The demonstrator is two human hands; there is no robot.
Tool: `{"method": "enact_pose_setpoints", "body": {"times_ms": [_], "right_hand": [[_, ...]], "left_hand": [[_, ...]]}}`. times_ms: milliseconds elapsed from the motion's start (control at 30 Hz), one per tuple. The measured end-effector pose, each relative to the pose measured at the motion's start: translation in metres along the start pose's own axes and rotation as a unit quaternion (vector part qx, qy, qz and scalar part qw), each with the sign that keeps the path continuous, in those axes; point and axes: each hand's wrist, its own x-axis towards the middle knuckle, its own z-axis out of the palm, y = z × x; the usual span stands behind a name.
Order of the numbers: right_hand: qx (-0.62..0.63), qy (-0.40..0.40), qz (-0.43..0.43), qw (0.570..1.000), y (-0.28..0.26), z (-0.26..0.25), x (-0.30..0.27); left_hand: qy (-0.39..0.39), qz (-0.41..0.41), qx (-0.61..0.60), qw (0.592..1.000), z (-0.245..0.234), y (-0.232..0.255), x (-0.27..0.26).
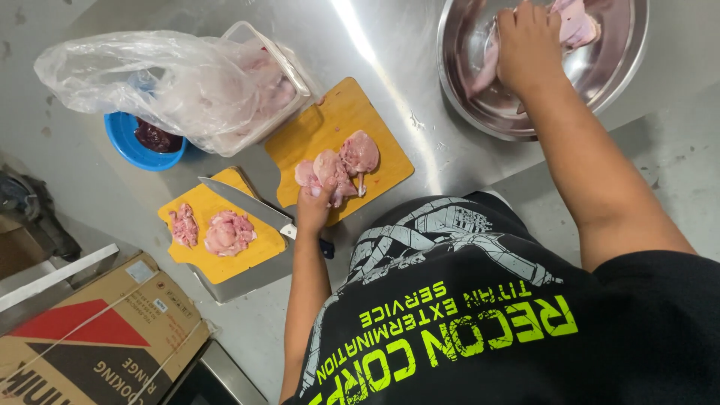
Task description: Cleaning and preparing raw chicken pieces on a cutting board.
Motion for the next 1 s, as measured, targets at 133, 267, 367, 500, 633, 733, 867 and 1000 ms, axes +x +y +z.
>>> {"method": "enact_pose_setpoints", "body": {"times_ms": [133, 267, 367, 500, 633, 733, 867, 1000], "right_hand": [[0.154, -0.014, 0.040, 0.987, -0.014, -0.033, 0.014], [0.337, -0.126, 0.109, 0.927, 0.004, -0.072, 0.015], [0.065, -0.141, 0.003, 0.988, 0.014, -0.111, 0.009], [-0.047, -0.108, -0.030, 0.993, 0.036, -0.082, -0.016], [0.034, -0.204, 0.105, 0.973, 0.024, -0.072, -0.033], [0.060, -0.224, 0.178, 0.956, 0.029, -0.052, -0.041], [0.078, -0.226, 0.250, 0.938, 0.031, -0.037, -0.049], [0.082, -0.190, 0.244, 0.948, 0.056, -0.029, -0.058]], "left_hand": [[-0.001, -0.003, -0.012, 1.000, -0.001, -0.001, 0.000], [-0.008, -0.003, -0.023, 1.000, 0.002, 0.005, 0.000], [-0.010, -0.017, -0.033, 0.999, -0.004, -0.007, -0.001], [-0.028, -0.009, -0.019, 0.999, -0.001, 0.002, 0.004], [-0.010, 0.001, -0.041, 0.999, 0.006, 0.017, -0.002], [-0.016, -0.007, -0.060, 0.998, 0.002, 0.008, -0.001], [-0.017, -0.005, -0.044, 0.999, -0.002, -0.004, 0.001], [0.004, -0.016, -0.030, 0.999, -0.001, -0.007, 0.003]]}}
